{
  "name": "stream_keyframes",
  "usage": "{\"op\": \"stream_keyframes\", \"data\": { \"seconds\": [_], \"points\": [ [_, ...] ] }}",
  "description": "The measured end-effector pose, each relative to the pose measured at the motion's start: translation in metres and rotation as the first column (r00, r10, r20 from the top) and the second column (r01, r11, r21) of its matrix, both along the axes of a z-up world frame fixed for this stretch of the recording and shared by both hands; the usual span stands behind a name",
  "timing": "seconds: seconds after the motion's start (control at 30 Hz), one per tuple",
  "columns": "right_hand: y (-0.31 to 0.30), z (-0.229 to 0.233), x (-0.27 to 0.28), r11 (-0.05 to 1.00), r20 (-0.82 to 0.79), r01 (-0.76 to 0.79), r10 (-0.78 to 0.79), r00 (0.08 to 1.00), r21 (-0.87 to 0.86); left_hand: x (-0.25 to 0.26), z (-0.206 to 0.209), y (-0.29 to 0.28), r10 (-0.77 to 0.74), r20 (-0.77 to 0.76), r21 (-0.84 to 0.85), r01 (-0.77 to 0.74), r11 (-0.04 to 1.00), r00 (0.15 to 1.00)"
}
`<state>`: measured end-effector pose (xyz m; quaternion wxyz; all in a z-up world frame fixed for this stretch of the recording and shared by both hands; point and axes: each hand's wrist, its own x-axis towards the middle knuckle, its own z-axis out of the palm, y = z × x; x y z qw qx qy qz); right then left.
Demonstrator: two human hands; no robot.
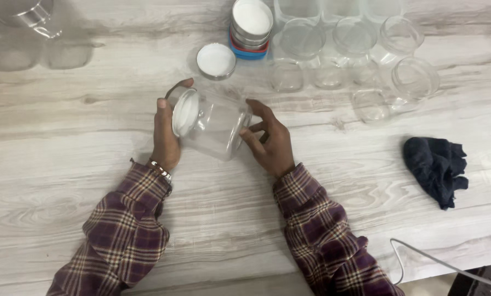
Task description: The person repeatedly picks up clear glass jars and metal lids, screws the lids onto the jars, and places the assembled jars aside. The person also handles a small plastic container with a red lid, closing it and setting it down.
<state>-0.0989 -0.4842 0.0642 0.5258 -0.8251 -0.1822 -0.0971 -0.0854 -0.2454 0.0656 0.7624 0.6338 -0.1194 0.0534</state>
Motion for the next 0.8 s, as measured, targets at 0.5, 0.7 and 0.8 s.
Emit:
{"op": "stream_keyframes", "data": {
  "seconds": [0.5,0.7,0.8],
  "points": [
    [-0.004,-0.001,0.006,0.998,-0.362,-0.025,0.003,0.932,-0.056,0.003,0.001,-0.002,-0.023,-0.006,0.064,0.023,0.998,1.0],
    [0.0,0.006,0.007,0.998,0.026,-0.023,0.021,0.999,0.053,0.005,0.0,-0.007,0.014,0.063,0.41,-0.039,0.911,0.998],
    [-0.004,0.013,0.007,0.999,-0.072,-0.03,0.032,0.997,0.028,0.006,-0.001,-0.006,-0.021,-0.036,0.395,0.033,0.918,0.999]
  ]
}}
